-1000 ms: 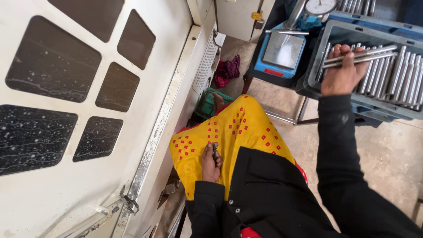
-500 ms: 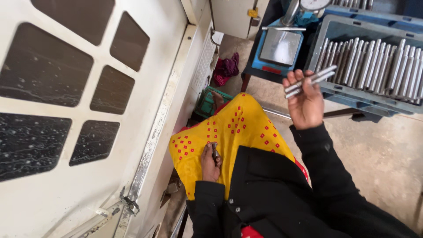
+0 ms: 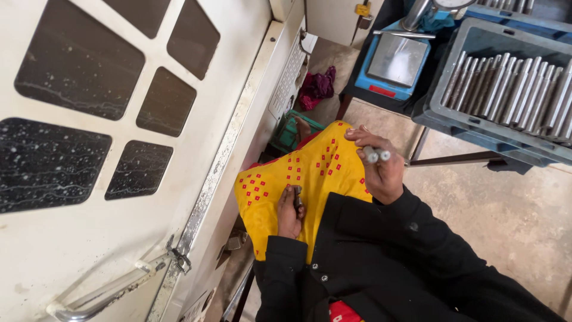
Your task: The person measures cylindrical metal rods using a dial indicator mounted on a stand. They repeatedly pick up rods, place them on the indicator's platform, and record or note the readings before returning the rods to a tray. The person also opens a machine door to place rods inside and later closes it.
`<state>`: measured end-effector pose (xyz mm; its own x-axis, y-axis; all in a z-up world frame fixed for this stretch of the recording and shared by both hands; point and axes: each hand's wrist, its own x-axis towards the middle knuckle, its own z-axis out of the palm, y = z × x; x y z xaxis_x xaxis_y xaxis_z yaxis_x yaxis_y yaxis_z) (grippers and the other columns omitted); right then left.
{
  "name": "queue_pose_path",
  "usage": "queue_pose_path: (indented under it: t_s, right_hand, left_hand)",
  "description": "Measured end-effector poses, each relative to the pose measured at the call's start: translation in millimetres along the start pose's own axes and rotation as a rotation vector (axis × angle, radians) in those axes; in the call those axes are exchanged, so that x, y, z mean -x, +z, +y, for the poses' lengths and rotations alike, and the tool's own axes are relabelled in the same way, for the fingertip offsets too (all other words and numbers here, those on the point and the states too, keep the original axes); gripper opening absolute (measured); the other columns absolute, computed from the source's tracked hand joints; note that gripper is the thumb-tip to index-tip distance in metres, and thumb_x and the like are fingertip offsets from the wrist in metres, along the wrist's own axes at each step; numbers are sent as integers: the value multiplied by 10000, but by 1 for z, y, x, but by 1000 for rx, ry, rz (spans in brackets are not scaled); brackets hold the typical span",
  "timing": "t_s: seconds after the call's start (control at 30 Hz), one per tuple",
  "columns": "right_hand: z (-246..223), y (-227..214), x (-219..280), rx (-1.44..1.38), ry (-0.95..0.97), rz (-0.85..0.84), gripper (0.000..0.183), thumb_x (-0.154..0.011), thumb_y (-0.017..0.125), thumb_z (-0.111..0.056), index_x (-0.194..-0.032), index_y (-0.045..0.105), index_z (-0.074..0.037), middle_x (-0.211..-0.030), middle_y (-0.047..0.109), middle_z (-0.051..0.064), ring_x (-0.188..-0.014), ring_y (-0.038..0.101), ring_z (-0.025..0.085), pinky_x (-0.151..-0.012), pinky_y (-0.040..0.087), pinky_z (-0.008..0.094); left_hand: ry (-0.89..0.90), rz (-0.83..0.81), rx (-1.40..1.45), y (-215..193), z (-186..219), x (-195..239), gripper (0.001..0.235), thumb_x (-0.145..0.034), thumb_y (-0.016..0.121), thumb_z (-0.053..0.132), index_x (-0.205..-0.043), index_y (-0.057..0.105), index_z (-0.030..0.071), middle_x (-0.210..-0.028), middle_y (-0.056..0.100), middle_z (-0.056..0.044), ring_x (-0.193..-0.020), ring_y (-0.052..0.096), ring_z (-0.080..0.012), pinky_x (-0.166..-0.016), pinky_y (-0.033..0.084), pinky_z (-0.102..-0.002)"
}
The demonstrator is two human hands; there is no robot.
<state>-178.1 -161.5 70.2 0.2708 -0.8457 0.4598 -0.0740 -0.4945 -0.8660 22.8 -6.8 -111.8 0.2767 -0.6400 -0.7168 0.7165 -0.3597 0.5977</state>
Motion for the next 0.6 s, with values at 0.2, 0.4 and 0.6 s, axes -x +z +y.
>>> queue_pose_path:
  t_s: [0.2,0.4,0.6]
  right_hand:
    - [-19,-2,-8,15,-52,-33,156,-1021,559,91,-1126,567,-24,-1243,702,181,-1297,659,326,-1251,429,525]
    - [-18,-4,-8,55,-50,-39,162,-1014,572,89,-1133,565,-21,-1225,708,173,-1278,674,316,-1229,463,510]
    - [-7,-15,-11,-567,566,-97,257,-1049,498,-23,-1304,510,0,-1292,663,209,-1240,645,342,-1063,525,497]
  left_hand:
    - [-7,44,-4,-1,-7,-6,257,-1029,609,352,-1060,677,106,-695,501,25,-518,458,-82,-455,374,-226]
    - [-15,37,6,-1,-6,-6,249,-1018,622,349,-1052,678,109,-687,508,23,-504,454,-90,-448,366,-233]
    - [-23,45,-30,2,-3,-4,270,-1012,610,372,-1068,674,116,-688,494,34,-513,467,-88,-446,349,-229]
